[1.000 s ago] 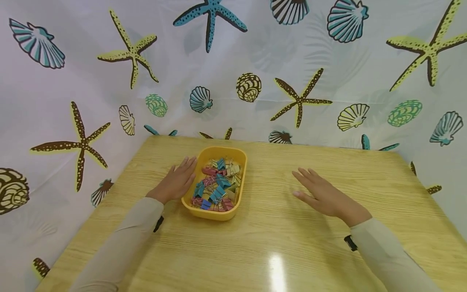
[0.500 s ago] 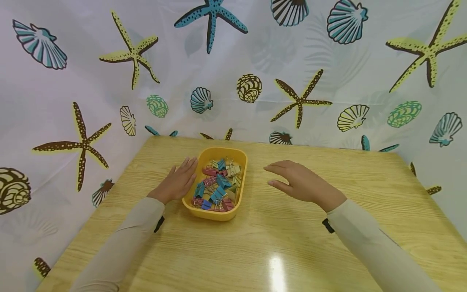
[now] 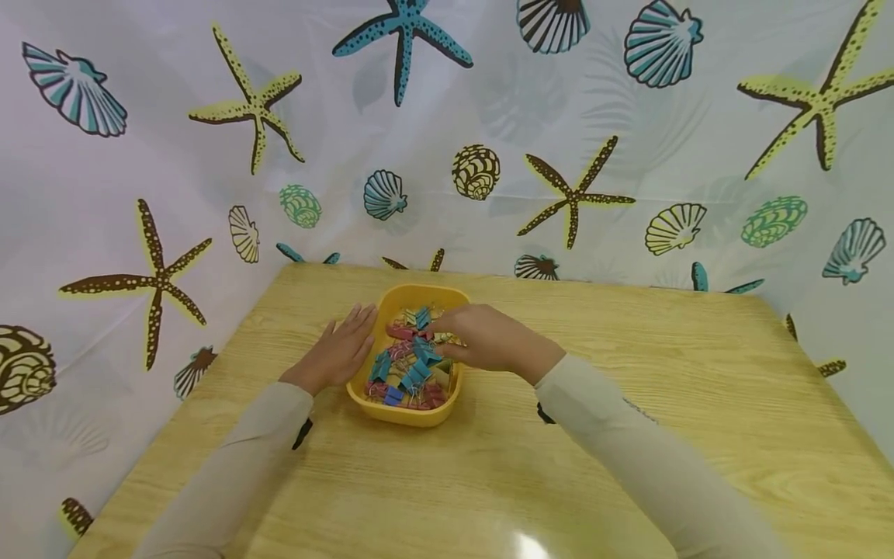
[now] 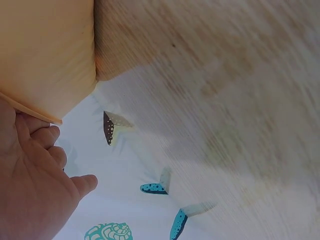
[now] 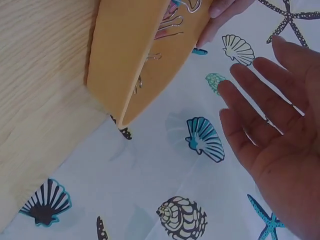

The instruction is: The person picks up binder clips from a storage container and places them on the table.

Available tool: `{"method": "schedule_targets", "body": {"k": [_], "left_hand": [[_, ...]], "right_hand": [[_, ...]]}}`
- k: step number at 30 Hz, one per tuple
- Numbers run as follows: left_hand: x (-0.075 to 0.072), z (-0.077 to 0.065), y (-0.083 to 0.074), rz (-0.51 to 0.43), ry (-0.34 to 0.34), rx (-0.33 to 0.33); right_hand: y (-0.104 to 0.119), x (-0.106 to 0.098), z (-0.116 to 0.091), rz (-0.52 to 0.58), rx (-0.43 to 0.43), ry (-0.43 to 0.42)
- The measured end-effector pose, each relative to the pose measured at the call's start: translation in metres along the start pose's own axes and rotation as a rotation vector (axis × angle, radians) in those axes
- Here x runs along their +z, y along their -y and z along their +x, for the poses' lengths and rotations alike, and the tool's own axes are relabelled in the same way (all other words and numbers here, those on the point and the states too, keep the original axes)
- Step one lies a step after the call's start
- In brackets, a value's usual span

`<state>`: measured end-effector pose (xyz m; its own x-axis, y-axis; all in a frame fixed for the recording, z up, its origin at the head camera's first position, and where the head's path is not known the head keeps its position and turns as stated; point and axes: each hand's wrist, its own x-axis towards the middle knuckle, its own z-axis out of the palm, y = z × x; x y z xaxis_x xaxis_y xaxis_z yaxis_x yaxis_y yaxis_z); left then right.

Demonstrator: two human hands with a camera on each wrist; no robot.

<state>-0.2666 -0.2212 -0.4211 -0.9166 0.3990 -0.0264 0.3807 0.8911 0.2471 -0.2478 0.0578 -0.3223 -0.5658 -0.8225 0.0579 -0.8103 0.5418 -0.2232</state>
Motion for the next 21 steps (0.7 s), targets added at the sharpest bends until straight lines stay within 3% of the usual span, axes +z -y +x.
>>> {"method": "schedule_targets", "body": {"k": [11,15,21], "left_hand": [[-0.001,0.002,-0.001,0.002,-0.018,0.010],[-0.002,0.004,-0.001,-0.013,-0.044,0.027],[0.001,-0.001,-0.002,-0.053,-0.048,0.029]], "right_hand": [[0.026,0.014,0.050,-0.032,-0.009,0.269],[0.035,0.016,0.064,-0.029,0.063,0.372],[0.053,0.028,0.074,-0.047,0.182,0.432]]}}
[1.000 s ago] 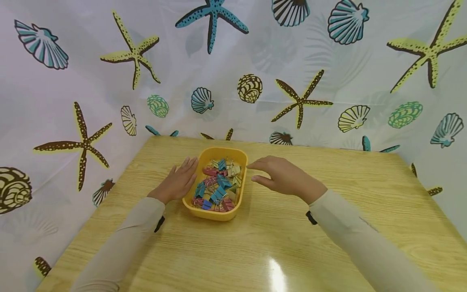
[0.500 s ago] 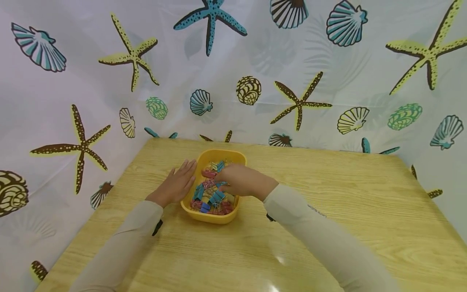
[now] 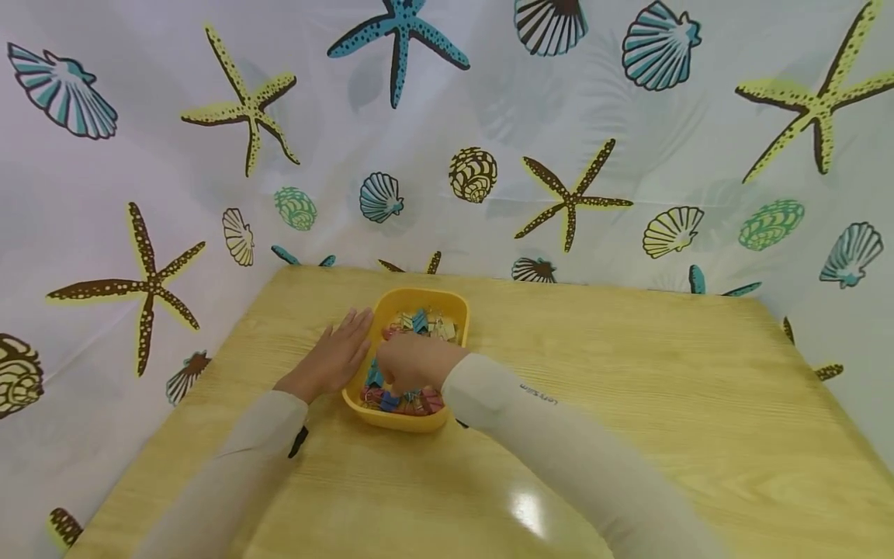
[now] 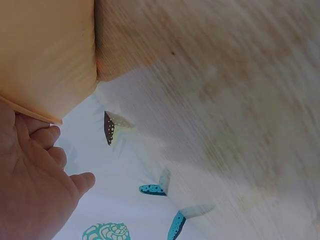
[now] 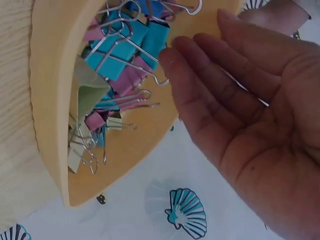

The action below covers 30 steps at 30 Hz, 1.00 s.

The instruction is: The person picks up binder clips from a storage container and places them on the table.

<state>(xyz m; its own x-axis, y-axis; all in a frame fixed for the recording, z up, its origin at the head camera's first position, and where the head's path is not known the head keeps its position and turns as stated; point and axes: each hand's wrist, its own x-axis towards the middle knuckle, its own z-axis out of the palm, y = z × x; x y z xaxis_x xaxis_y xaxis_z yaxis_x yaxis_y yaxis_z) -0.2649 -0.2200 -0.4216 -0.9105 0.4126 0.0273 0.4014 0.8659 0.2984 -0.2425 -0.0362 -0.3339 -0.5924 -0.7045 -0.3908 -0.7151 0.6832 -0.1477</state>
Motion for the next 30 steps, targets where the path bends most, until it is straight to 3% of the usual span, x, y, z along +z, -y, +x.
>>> {"method": "schedule_targets", "body": {"k": [4,8,18,23,30], "left_hand": [[0.003,-0.005,0.000,-0.013,-0.009,0.012],[0.004,-0.005,0.000,-0.001,-0.026,0.018],[0.000,-0.004,0.001,0.012,-0.024,0.018],[0.000,-0.002,0.001,0.021,-0.023,0.017],[0.002,-0.002,0.002,0.024,-0.016,0.003]], "right_hand": [[0.008,0.009,0.003,0.009,0.069,0.041],[0.009,0.017,0.006,0.003,0.081,0.037],[0.010,0.021,0.009,-0.191,0.053,-0.001],[0.005,0.018,0.007,-0.041,0.051,-0.016],[-0.008,0.012,0.002,0.195,0.006,-0.136]]}}
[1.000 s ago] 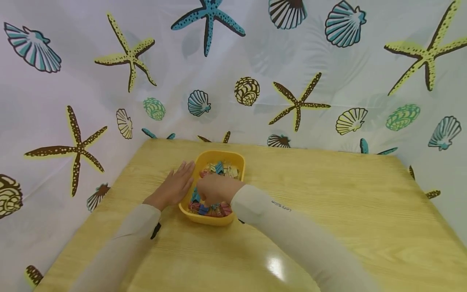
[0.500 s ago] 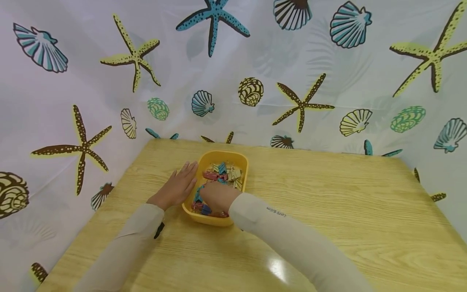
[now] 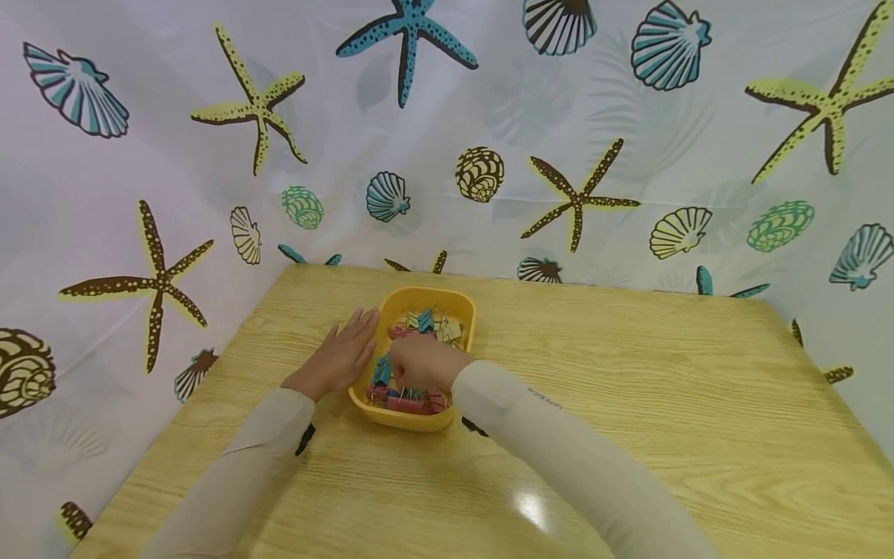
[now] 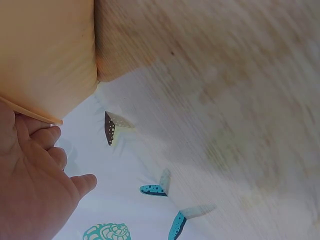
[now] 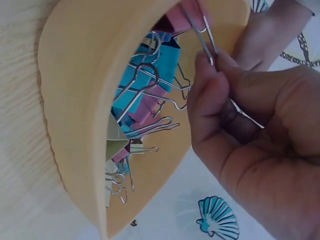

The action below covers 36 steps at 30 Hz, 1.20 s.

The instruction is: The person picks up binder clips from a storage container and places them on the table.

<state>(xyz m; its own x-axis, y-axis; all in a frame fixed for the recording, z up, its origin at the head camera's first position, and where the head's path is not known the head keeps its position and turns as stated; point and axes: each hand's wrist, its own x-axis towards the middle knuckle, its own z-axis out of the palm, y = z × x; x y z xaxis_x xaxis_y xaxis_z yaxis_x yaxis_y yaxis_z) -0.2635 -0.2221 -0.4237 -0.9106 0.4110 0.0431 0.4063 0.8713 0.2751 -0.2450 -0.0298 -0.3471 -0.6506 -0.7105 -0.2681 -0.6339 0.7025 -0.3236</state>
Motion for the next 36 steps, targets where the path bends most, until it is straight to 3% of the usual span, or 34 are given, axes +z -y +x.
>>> {"method": "schedule_targets", "body": {"k": [12,22,30,36], "left_hand": [[0.002,0.001,0.001,0.011,0.016,-0.013],[0.002,0.002,0.002,0.013,0.027,-0.004],[0.002,0.002,-0.001,0.024,0.028,-0.001],[0.001,0.001,0.000,0.040,0.025,0.001]], "right_hand": [[-0.010,-0.012,-0.006,0.138,-0.054,-0.100],[-0.025,-0.031,-0.027,0.239,-0.059,-0.219],[-0.058,-0.042,-0.059,0.291,-0.006,-0.400],[-0.090,-0.045,-0.083,0.314,0.096,-0.577]]}}
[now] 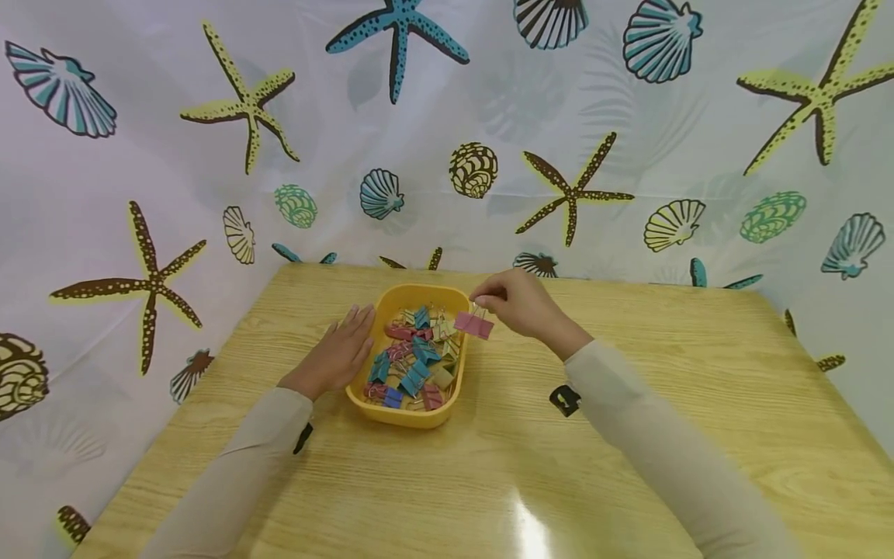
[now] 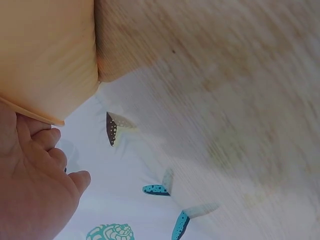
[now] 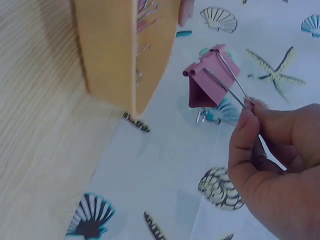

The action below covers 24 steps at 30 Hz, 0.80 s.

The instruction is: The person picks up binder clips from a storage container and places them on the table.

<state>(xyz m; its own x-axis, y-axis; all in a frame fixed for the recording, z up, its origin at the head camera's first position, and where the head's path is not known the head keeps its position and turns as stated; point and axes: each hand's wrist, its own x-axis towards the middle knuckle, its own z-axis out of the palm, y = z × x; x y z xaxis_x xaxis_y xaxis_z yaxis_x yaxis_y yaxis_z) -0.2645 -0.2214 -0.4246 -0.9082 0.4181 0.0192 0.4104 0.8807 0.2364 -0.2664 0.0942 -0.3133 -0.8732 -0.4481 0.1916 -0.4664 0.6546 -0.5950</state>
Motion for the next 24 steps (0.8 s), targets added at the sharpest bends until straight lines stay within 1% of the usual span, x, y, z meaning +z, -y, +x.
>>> {"method": "schedule_targets", "body": {"k": [4,9,12,16,19,24], "left_hand": [[-0.004,0.004,-0.002,0.011,0.005,0.005],[-0.006,0.007,-0.006,0.016,0.006,0.007],[-0.005,0.005,-0.008,0.016,0.009,0.001],[-0.002,0.000,-0.009,0.031,0.016,-0.016],[0.000,-0.003,-0.008,0.030,0.006,-0.020],[0.001,-0.002,-0.008,0.014,-0.022,0.000]], "right_hand": [[-0.020,-0.011,-0.006,0.008,0.062,-0.071],[-0.042,-0.016,-0.009,0.000,0.124,-0.095],[-0.055,-0.013,-0.008,-0.010,0.146,-0.088],[-0.068,-0.004,-0.004,-0.006,0.152,-0.074],[-0.073,0.003,-0.001,-0.009,0.154,-0.064],[-0.081,0.009,0.003,-0.025,0.167,-0.030]]}}
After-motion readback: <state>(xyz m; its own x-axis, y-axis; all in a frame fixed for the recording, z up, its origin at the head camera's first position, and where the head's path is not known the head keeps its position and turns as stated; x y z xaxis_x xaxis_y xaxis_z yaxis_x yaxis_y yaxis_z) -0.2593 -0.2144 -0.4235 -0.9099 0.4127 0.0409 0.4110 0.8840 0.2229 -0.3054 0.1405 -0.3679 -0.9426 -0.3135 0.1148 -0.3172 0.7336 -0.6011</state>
